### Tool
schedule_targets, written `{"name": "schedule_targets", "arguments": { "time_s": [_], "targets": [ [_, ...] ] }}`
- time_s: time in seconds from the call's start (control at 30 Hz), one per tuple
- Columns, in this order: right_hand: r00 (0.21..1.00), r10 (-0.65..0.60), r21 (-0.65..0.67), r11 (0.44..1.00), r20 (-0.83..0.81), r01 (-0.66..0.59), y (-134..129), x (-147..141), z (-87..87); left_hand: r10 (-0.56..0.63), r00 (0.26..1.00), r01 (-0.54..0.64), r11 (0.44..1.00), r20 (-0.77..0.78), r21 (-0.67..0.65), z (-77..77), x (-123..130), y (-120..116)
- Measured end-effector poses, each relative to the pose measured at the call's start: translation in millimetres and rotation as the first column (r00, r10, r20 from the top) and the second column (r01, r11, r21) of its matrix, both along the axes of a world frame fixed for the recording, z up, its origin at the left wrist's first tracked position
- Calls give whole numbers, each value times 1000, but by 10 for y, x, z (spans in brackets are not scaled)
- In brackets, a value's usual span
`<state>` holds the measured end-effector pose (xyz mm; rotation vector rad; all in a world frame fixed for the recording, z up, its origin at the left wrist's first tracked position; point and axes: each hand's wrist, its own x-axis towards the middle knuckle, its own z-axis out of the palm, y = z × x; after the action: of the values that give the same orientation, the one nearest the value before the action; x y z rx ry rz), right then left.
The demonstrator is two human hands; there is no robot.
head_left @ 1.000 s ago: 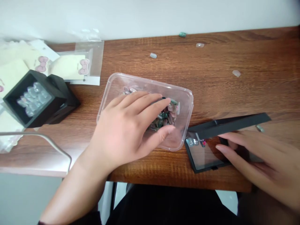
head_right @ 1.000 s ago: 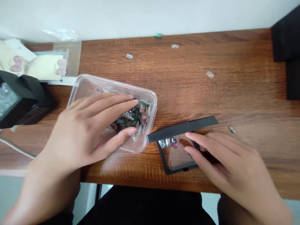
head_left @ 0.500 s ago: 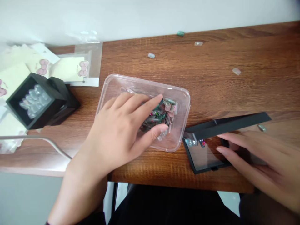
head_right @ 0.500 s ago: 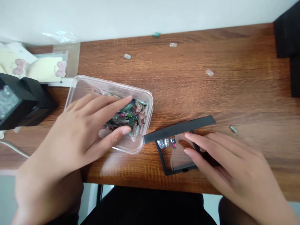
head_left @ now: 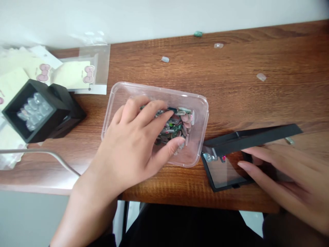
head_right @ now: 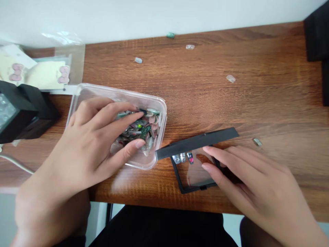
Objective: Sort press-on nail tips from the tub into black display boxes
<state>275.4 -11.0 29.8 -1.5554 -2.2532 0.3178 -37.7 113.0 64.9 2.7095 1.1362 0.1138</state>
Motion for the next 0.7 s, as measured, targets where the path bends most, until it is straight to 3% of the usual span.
{"name": "schedule_targets", "arguments": {
  "time_s": [0.7],
  "targets": [
    [1000, -21, -26, 999, 23, 21, 44, -69, 39, -82, 996, 79, 995, 47, 66, -67, 26, -37]
  ]
}}
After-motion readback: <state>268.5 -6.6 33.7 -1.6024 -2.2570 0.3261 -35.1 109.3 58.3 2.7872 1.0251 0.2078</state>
